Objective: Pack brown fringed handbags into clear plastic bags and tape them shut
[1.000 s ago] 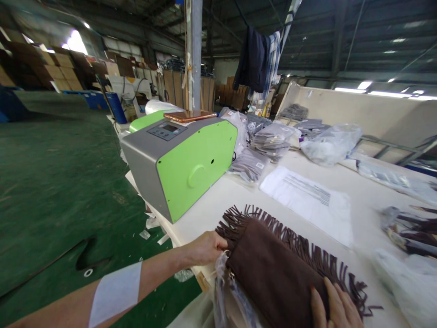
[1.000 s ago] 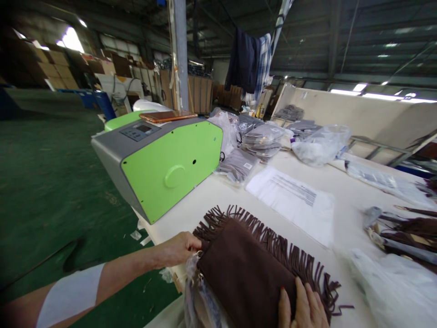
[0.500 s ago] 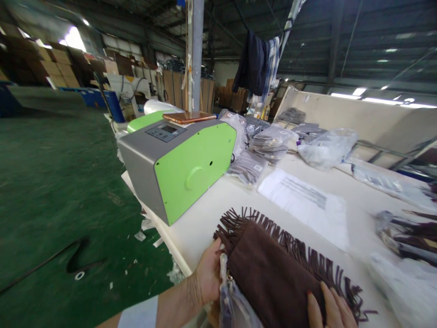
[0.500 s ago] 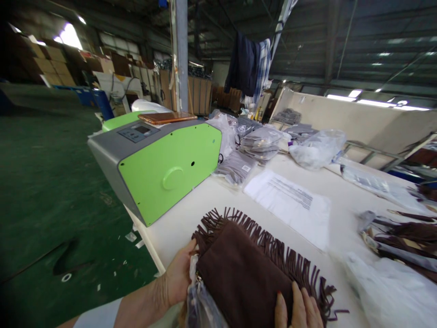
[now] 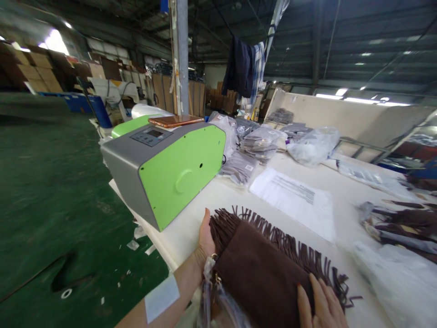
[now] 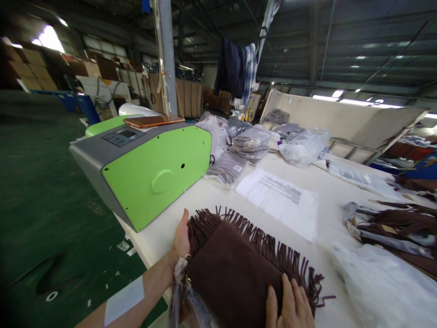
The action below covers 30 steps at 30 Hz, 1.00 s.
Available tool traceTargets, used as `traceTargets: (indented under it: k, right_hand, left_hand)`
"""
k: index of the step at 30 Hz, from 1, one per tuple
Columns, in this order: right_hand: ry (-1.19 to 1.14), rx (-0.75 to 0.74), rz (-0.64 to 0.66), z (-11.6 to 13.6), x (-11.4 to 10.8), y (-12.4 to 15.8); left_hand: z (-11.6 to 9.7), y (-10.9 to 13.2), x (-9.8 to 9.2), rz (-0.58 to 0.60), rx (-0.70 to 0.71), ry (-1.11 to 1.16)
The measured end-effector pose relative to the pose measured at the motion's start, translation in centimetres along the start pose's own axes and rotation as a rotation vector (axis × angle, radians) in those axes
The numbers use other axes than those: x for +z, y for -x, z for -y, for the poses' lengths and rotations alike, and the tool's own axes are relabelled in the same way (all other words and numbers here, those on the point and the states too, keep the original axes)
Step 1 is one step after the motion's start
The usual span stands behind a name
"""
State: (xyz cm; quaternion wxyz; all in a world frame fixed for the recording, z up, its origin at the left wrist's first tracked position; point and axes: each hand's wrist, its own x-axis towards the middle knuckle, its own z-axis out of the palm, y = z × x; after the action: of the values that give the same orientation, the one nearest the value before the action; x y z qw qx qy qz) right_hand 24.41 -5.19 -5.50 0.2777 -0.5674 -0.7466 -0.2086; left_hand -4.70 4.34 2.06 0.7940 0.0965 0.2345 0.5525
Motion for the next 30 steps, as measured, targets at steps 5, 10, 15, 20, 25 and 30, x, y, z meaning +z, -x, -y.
traceTargets:
  k: [5,10,15,20,25,30]
  right_hand:
    - [0.083,0.108,-0.067,2.0,0.2,-0.4]
    - [0.150,-0.081,-0.074,2.0,-0.6,-1.0]
    - [0.184,0.033,-0.018,2.9,-1.1,-1.6]
    - [0.209,0.164,0.088,4.5,-1.8,-2.2]
    - [-0.033,0.145,0.122,5.5,-3.3,-4.1]
    - [-0.581,0.620,0.041,2.6,-7.4,-5.6]
  left_hand:
    - [-0.7,1.2,2.9,0.106,-0.016,-0.578]
    - [3.0,2.9,4.7,0.376,0.172,-1.672]
    - [6.2,3.6,4.4,0.437,0.193,-1.983]
    - [7.0,3.6,4.6,0.519,0.209,-2.014]
    - [7.6,3.9,6.3,0.739,0.181,-1.913]
    - [2.8,2.2,7.2,0.291,0.333,-1.522]
